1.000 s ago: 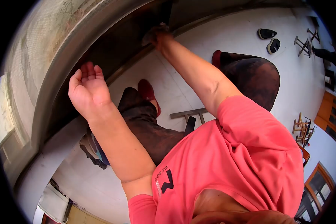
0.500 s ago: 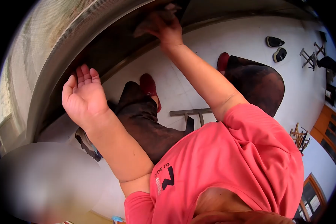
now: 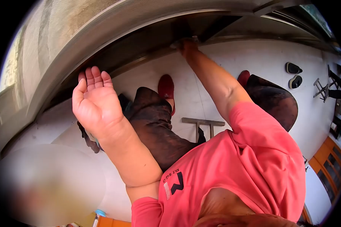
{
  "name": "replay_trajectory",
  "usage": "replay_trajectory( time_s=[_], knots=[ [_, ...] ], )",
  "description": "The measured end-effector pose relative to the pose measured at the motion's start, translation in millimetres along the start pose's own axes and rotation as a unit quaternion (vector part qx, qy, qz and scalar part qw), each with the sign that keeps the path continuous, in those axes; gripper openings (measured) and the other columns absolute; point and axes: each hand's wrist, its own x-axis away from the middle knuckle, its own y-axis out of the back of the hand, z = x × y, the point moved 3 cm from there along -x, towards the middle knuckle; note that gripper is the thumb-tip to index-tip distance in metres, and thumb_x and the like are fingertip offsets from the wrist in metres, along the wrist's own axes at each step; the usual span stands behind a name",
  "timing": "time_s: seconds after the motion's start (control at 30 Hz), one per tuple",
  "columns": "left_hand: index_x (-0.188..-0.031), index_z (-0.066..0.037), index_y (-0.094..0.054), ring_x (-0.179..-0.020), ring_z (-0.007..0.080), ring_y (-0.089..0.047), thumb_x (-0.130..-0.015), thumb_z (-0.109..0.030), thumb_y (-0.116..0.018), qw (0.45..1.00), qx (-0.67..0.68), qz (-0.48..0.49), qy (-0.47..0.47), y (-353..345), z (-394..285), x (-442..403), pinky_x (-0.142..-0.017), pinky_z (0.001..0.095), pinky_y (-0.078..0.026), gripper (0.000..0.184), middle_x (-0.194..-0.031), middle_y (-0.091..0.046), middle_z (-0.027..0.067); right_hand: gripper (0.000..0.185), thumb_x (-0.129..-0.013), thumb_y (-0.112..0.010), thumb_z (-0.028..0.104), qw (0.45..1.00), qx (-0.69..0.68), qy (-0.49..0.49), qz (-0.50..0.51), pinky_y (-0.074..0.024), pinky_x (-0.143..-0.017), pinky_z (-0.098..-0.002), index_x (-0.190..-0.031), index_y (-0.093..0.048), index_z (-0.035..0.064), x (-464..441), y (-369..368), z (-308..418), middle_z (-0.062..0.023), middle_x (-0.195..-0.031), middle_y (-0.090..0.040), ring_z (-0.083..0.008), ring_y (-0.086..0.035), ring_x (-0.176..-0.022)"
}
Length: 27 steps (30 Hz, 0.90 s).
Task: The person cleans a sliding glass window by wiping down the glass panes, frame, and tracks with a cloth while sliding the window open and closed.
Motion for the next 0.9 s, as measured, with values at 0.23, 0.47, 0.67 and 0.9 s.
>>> replay_trajectory(
  time_s=[0.23,0.47,0.67,0.9],
  knots=[
    [-0.124,0.006,-0.047,-0.112,0.029,-0.051,-0.091,-0.004,-0.051,0.999,0.042,-0.015,-0.002,7,-4,1,-0.097,0.0445,-0.043,0.034,-0.123,-0.05,0.0165,0.026,-0.09,-0.06,0.017,0.971,-0.001,0.054,0.232,-0.0565,-0.083,-0.0434,-0.116,-0.056,0.0131,199,-90,31,-0.0067,-0.114,-0.062,-0.0263,-0.064,-0.103],
    [-0.11,-0.002,-0.054,-0.091,0.0278,-0.062,-0.083,-0.001,-0.061,0.993,0.108,0.006,0.051,-7,20,16,-0.083,0.0411,-0.049,0.028,-0.099,-0.061,0.0129,0.034,-0.097,-0.052,0.028,0.853,0.169,0.289,0.401,-0.0508,-0.094,-0.045,-0.127,-0.053,0.0141,154,-83,1,-0.006,-0.123,-0.059,-0.0226,-0.058,-0.114],
    [-0.128,0.001,-0.047,-0.085,0.0174,-0.057,-0.08,-0.004,-0.057,0.995,0.089,-0.045,-0.008,-24,21,16,-0.075,0.0324,-0.048,0.05,-0.101,-0.059,0.0085,0.033,-0.099,-0.046,0.023,0.037,0.824,0.554,0.109,-0.0481,-0.088,-0.0397,-0.129,-0.054,0.0109,235,-140,-25,-0.0032,-0.118,-0.063,-0.0168,-0.06,-0.108],
    [-0.122,-0.008,-0.049,-0.089,0.0142,-0.056,-0.093,-0.011,-0.053,0.962,0.27,-0.002,-0.048,-26,56,-9,-0.078,0.0276,-0.048,0.03,-0.103,-0.06,0.0032,0.028,-0.1,-0.045,0.011,-0.329,0.727,0.603,-0.019,-0.0484,-0.074,-0.0299,-0.123,-0.06,0.0076,406,-213,-6,0.0048,-0.102,-0.069,-0.0093,-0.066,-0.092]
  ],
)
